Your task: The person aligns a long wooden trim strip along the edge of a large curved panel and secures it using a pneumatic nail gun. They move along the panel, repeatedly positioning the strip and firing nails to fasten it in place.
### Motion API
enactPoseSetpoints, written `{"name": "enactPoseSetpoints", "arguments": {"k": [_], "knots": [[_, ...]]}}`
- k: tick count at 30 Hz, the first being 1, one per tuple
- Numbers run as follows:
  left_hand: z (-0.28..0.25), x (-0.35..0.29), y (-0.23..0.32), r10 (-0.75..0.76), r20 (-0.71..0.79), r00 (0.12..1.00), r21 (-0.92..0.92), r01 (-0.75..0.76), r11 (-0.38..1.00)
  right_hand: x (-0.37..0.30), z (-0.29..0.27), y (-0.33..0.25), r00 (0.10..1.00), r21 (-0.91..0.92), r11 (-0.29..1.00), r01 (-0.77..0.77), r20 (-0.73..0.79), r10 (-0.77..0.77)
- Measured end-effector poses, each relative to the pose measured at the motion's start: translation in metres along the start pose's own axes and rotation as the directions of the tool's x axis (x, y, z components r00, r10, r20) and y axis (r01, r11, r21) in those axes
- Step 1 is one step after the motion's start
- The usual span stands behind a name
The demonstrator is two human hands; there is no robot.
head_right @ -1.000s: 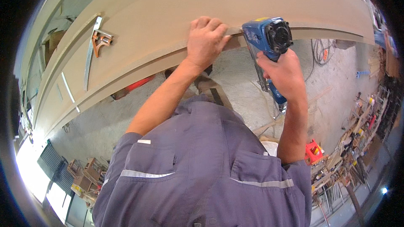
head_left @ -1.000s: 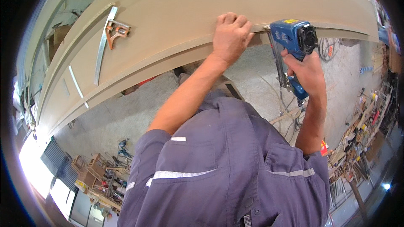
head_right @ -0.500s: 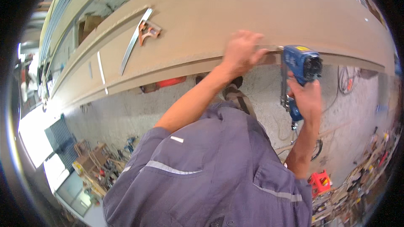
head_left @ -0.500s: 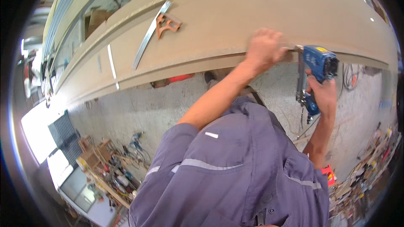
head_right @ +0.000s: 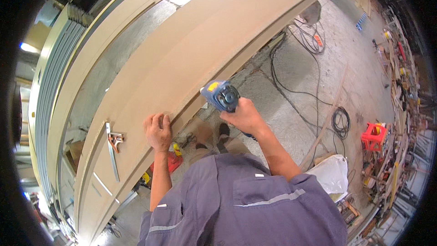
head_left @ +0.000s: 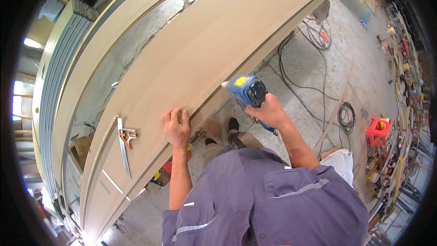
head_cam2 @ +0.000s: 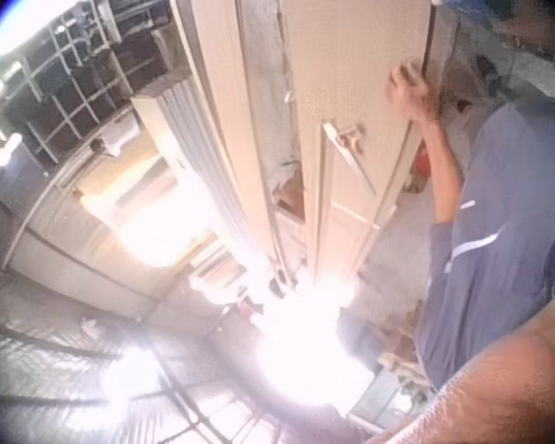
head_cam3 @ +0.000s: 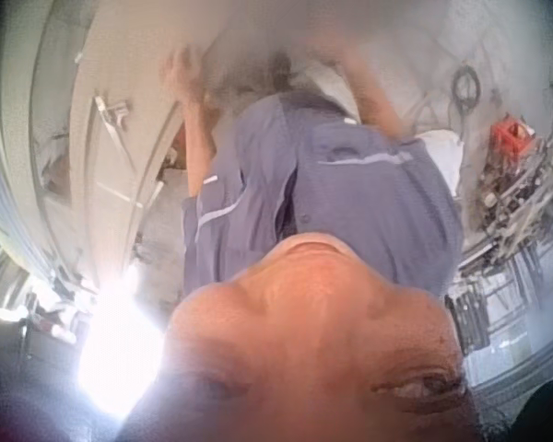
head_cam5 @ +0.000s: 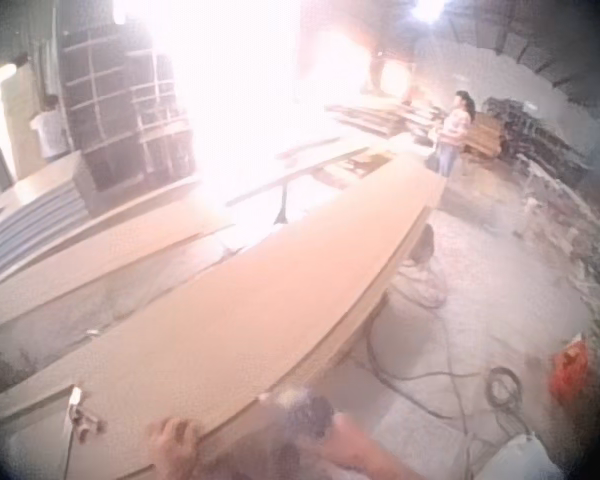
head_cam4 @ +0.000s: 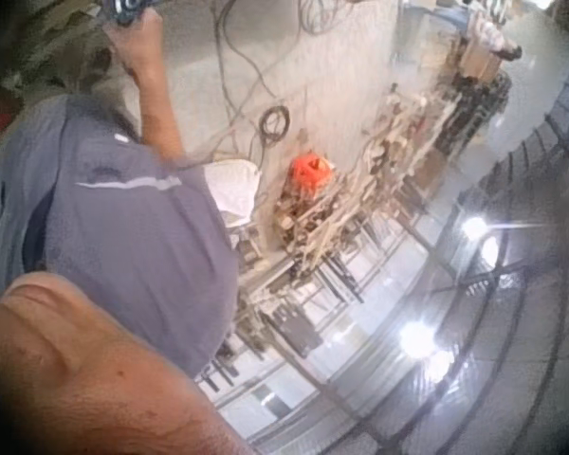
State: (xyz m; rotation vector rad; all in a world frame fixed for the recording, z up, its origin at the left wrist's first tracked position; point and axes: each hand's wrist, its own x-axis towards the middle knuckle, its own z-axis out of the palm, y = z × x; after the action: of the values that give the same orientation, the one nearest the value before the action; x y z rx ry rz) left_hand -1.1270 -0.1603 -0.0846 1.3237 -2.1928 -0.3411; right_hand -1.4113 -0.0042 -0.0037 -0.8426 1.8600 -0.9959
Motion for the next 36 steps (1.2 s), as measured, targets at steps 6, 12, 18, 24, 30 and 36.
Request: {"name": "enactPoseSetpoints", "arguments": {"k": [6,12,18,24,30,36], "knots": [[-0.003,0.001,0.000,0.009,0.035,0.999,0.009,-0.009,1.000,-0.054,-0.011,0.065,0.966,0.033,0.982,-0.185,-0.178,0.188],[-0.008,0.009,0.006,0.007,0.076,0.997,-0.081,-0.001,0.997,-0.131,-0.002,0.250,0.751,-0.167,0.792,-0.588,-0.475,0.458],[0.001,0.013,0.000,-0.029,0.190,0.981,-0.145,0.057,0.988,-0.305,0.037,0.398,0.427,-0.191,0.385,-0.903,-0.294,0.855],[0.042,0.057,0.066,0.113,0.246,0.963,-0.140,-0.080,0.987,-0.378,0.055,0.404,0.222,0.097,0.273,-0.957,-0.361,0.906],[0.123,0.099,0.142,0.154,0.224,0.962,-0.112,-0.131,0.985,-0.309,-0.020,0.421,0.397,0.151,0.466,-0.872,-0.339,0.853],[0.179,0.132,0.220,0.186,0.132,0.974,0.016,-0.190,0.982,-0.215,-0.148,0.406,0.511,0.400,0.645,-0.652,-0.397,0.763]]}}
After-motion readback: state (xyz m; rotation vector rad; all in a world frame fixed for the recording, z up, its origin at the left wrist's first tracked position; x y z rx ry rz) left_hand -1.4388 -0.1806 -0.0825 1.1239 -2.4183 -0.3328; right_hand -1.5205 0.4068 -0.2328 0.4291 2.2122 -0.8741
